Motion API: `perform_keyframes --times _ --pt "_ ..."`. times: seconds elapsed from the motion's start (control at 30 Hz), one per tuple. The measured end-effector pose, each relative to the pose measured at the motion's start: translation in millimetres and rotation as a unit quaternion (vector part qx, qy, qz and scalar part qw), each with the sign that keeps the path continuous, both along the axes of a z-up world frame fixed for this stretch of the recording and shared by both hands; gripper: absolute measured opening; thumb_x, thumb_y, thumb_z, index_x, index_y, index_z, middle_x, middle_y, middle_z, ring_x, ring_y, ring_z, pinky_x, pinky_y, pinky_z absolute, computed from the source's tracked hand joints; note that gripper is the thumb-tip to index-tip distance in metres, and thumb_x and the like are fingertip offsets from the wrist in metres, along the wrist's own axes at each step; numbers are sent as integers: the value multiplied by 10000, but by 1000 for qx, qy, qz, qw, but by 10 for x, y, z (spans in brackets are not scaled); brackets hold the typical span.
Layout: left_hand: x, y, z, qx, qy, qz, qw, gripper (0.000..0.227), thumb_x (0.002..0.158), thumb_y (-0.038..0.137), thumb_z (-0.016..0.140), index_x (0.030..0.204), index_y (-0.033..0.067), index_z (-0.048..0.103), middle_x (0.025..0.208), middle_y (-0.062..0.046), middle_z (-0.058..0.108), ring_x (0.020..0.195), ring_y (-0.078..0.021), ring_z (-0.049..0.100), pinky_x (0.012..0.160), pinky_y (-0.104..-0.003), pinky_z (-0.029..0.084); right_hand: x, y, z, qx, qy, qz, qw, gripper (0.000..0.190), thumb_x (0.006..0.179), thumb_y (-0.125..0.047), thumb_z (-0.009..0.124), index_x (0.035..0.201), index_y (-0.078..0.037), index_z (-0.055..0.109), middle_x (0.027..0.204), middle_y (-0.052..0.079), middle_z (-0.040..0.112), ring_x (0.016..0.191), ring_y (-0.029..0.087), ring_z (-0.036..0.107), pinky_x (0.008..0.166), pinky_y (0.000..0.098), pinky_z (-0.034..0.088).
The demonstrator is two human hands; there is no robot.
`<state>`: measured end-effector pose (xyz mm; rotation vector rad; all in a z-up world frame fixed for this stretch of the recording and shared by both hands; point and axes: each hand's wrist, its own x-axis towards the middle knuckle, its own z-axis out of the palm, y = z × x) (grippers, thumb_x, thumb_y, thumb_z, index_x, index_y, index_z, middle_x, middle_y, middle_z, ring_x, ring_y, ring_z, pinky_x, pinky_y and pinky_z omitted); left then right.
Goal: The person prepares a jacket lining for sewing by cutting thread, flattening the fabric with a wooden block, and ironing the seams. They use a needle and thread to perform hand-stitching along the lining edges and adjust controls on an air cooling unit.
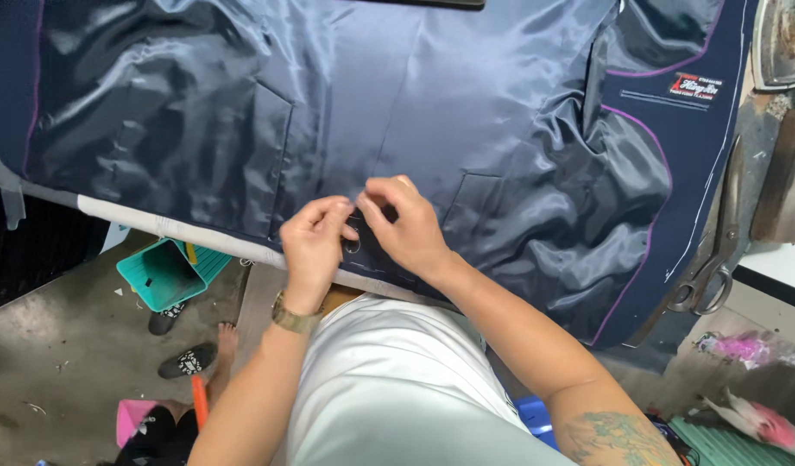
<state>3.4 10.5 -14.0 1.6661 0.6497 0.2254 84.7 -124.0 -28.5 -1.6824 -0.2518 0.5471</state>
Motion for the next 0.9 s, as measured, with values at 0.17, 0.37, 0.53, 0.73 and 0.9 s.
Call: perform_keyframes --times 0.17,0.37,0.53,0.73,0.9 --pt "-79 223 -167 -200 56 137 969 197 1009 46 618 1190 -32 614 825 -184 725 554 -182 694 381 -189 488 -236 -4 -3 -44 -362 94 926 189 956 -104 747 1081 30 700 1211 164 715 1178 364 650 1093 521 476" --pt "-157 305 -49 122 -25 -13 992 26 841 170 811 861 179 825 892 -18 763 843 -206 713 768 -302 547 -261 149 -154 -91 -357 171 914 147 972 -194 685 1034 -60 687 878 45 677 910 285 661 890 473 528" --pt "-385 1038 115 86 -132 162 974 160 893 152 757 747 88 769 748 -115 704 715 -253 671 571 -311 550 -312 298 -280 -164 -414 181 877 84 1002 -180 649 951 -136 700 720 -6 620 784 229 623 793 396 451" --pt "-1886 3830 -86 -22 -139 616 775 171 968 248 583 869 110 610 623 -122 655 478 -260 609 430 -306 367 -419 279 -448 -183 -405 123 887 90 1018 -187 679 940 -149 704 720 11 624 778 227 620 771 387 416" --pt "-2635 5158 -710 -277 -34 580 765 606 999 289 636 1485 75 345 1363 -193 637 1023 -327 807 779 -419 656 -487 367 -428 -187 -399 83 894 40 980 -110 737 1015 -89 735 762 57 637 818 251 637 803 389 408"
